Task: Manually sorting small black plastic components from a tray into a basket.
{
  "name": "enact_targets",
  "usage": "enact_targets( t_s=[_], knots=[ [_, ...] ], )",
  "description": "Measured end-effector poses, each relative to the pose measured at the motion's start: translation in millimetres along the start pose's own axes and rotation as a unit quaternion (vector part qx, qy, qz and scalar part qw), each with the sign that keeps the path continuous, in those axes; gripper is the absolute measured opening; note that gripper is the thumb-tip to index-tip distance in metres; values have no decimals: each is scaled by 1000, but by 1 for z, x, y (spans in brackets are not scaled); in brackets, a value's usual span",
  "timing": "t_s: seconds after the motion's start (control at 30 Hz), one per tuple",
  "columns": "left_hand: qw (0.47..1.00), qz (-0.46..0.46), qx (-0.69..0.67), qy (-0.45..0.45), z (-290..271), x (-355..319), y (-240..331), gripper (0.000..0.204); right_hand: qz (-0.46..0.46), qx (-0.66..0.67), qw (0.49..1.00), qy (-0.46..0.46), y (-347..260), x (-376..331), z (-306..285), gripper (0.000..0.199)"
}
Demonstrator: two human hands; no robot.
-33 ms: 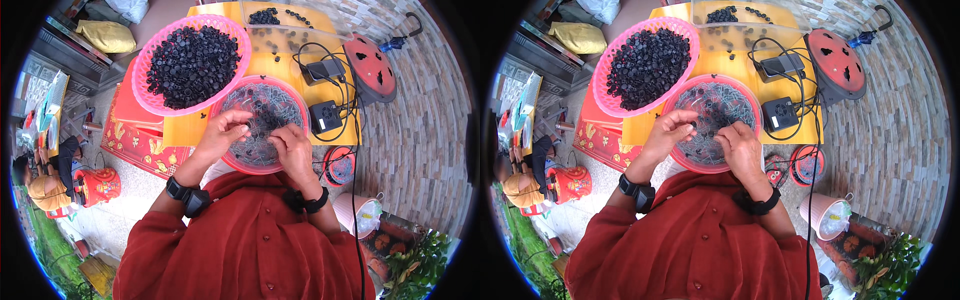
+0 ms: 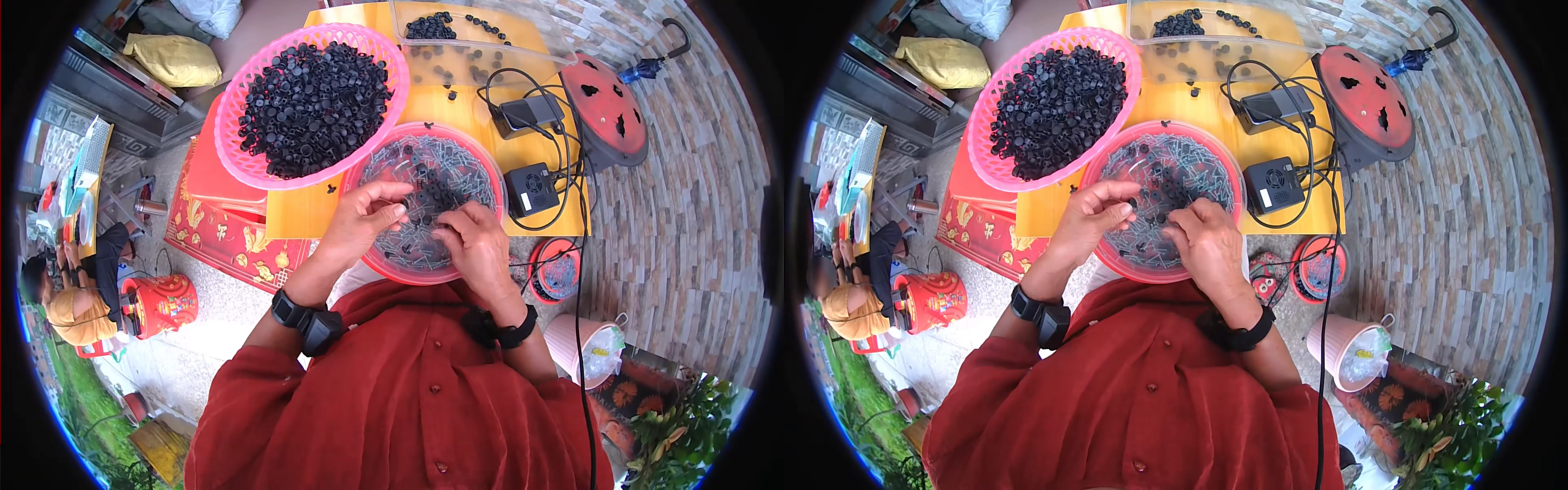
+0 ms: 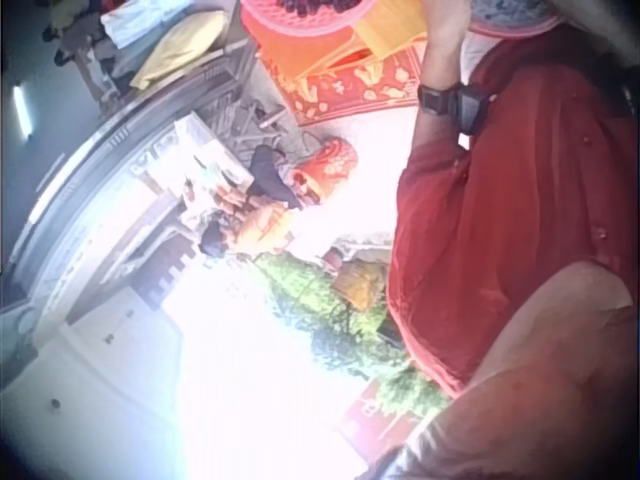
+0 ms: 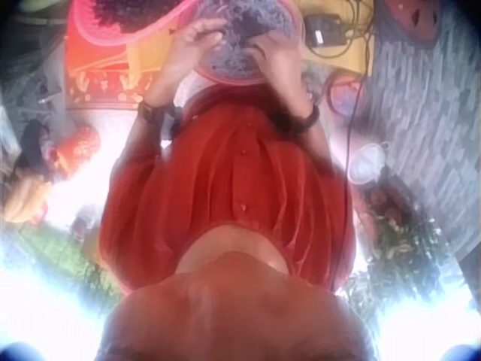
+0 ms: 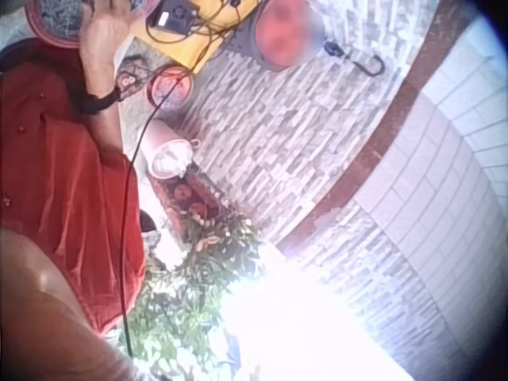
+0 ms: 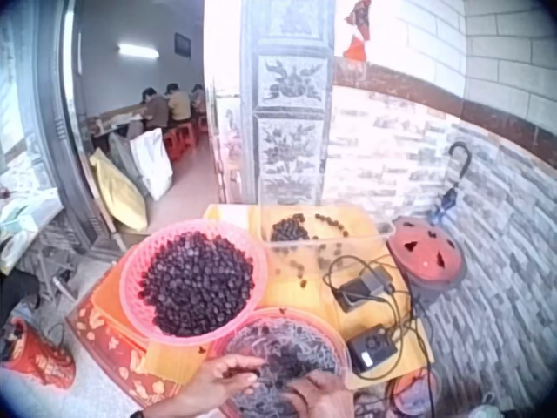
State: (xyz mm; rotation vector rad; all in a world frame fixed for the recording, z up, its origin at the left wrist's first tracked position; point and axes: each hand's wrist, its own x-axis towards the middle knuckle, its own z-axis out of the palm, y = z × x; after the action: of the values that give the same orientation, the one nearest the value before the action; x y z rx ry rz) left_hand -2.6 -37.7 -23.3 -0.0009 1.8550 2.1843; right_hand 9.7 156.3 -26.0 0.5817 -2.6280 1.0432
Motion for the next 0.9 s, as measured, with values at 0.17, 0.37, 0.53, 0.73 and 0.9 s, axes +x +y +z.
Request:
enact_targets(
  t_s=[0.17,0.37,0.53,0.73,0.9],
  knots=[
    [1000,-13,15,-13,1,-3,-1,20,-58,-94,993,-45,3,-3,9,11],
    [1000,-17,-11,-20,7,-6,-2,17,37,0,999,6,9,-5,6,10],
    [999,-33,-19,-29,17,-5,-2,19,107,180,977,35,8,-4,-5,12],
    [998,-13,-18,-62,26,-4,-3,22,161,361,918,31,3,-5,-10,14],
    [998,1,18,-61,27,-3,-4,20,86,296,951,29,1,-2,-13,14]
  ],
)
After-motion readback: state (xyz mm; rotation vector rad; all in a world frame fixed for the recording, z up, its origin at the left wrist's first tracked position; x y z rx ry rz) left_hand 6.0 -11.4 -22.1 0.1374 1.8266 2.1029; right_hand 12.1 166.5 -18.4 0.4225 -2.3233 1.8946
